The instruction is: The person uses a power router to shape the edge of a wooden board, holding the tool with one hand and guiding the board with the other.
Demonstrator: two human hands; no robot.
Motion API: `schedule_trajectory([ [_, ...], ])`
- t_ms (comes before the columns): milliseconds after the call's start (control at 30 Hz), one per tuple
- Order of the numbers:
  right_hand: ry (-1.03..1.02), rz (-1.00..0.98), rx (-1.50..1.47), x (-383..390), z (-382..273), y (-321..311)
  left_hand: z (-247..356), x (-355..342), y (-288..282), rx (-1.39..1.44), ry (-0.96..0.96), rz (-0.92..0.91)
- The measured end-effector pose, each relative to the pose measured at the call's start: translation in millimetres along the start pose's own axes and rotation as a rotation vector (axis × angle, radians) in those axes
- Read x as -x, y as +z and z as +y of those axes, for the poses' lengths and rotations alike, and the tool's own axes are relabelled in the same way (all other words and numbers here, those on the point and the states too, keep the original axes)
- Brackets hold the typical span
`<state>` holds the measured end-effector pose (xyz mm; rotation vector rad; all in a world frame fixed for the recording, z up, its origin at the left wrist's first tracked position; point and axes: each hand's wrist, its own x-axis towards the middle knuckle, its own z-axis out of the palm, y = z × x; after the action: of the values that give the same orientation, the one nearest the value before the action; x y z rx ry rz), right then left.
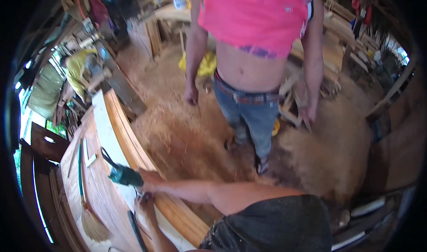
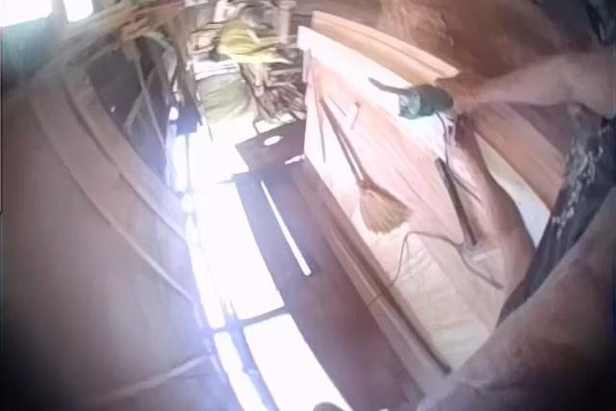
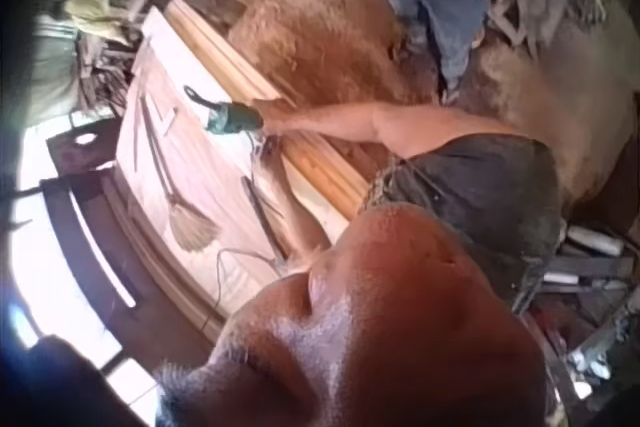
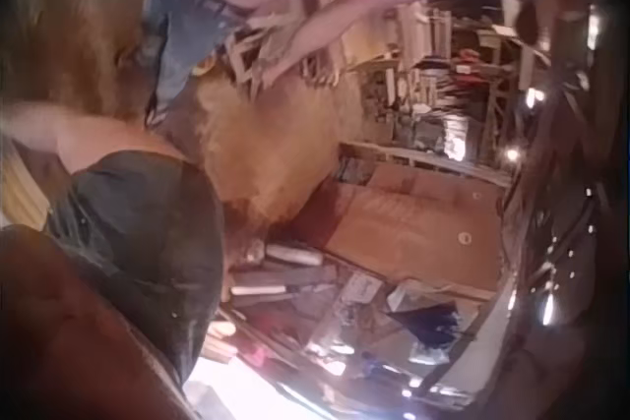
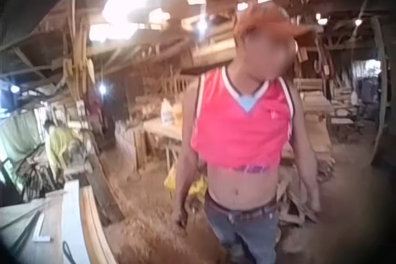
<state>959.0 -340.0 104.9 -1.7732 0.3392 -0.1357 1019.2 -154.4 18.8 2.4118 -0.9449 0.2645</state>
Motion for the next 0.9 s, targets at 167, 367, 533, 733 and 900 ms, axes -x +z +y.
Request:
schedule_trajectory([
  [167,-0.172,0.169,0.061,-16.0,23.7,24.8,0.6,0.4,-11.7,0.034,-0.083,-0.109],
  [367,-0.208,0.236,0.059,-30.6,35.5,23.6,19.0,-14.0,-12.3,0.039,-0.058,-0.137],
  [533,-0.199,0.186,0.033,-39.4,42.9,41.2,-9.5,-3.9,-5.1,0.012,-0.091,-0.131],
  [733,-0.219,0.182,0.048,-42.5,46.2,51.8,-17.8,-1.6,-5.2,-0.044,0.049,-0.061],
  [900,-0.230,0.213,0.088,-38.8,41.8,52.3,-26.1,2.3,-7.2,0.005,0.026,-0.049],
])
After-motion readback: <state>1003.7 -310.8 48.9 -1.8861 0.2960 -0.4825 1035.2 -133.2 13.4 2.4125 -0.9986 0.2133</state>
